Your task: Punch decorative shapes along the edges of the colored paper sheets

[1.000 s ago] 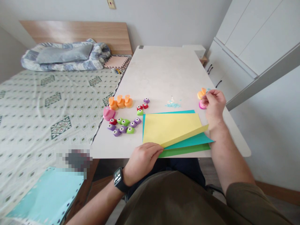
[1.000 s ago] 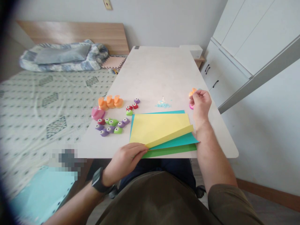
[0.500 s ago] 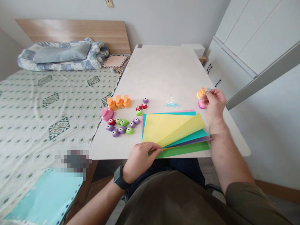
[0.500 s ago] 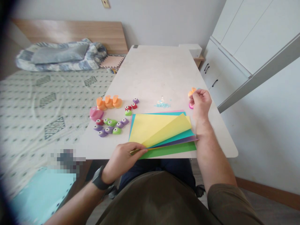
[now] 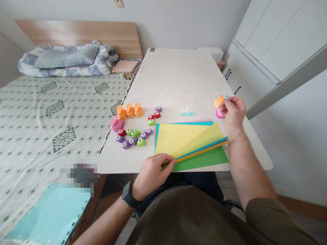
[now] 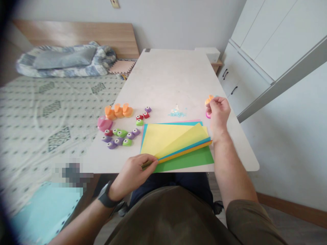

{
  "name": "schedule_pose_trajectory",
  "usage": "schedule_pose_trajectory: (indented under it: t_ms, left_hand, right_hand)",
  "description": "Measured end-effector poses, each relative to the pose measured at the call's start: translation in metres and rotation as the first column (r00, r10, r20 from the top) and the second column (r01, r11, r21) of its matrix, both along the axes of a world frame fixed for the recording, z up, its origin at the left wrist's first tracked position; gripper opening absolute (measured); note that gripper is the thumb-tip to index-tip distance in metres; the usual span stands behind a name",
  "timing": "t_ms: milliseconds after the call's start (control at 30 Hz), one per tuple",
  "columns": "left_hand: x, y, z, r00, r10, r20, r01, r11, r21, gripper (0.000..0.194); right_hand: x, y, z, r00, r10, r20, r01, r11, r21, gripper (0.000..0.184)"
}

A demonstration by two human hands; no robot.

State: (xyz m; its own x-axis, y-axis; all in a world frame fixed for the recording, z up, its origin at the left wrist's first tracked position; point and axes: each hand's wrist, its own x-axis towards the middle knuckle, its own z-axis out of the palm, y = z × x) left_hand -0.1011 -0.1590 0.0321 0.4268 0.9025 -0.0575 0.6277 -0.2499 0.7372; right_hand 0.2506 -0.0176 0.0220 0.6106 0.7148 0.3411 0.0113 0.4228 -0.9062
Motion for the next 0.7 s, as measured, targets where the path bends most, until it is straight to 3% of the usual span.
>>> schedule_pose_trajectory:
  t_ms: [267,700]
  left_hand:
    - [-0.0017,-0.0012,-0.0036,1.0,0.007,0.03,-0.007,1.0,0.019,0.024]
    - [-0.0031,-0.0047,-0.0095,0.999,-0.046,-0.023,0.048,0.989,0.138,0.014]
  right_hand:
    - [-0.0018,-0.0006,0.003,1.0,-0.011,0.007,0.011,1.0,-0.012,0.014]
    - [-0.001,-0.0008,0.0024,1.0,-0.016,0.014,0.017,1.0,-0.027,0.017]
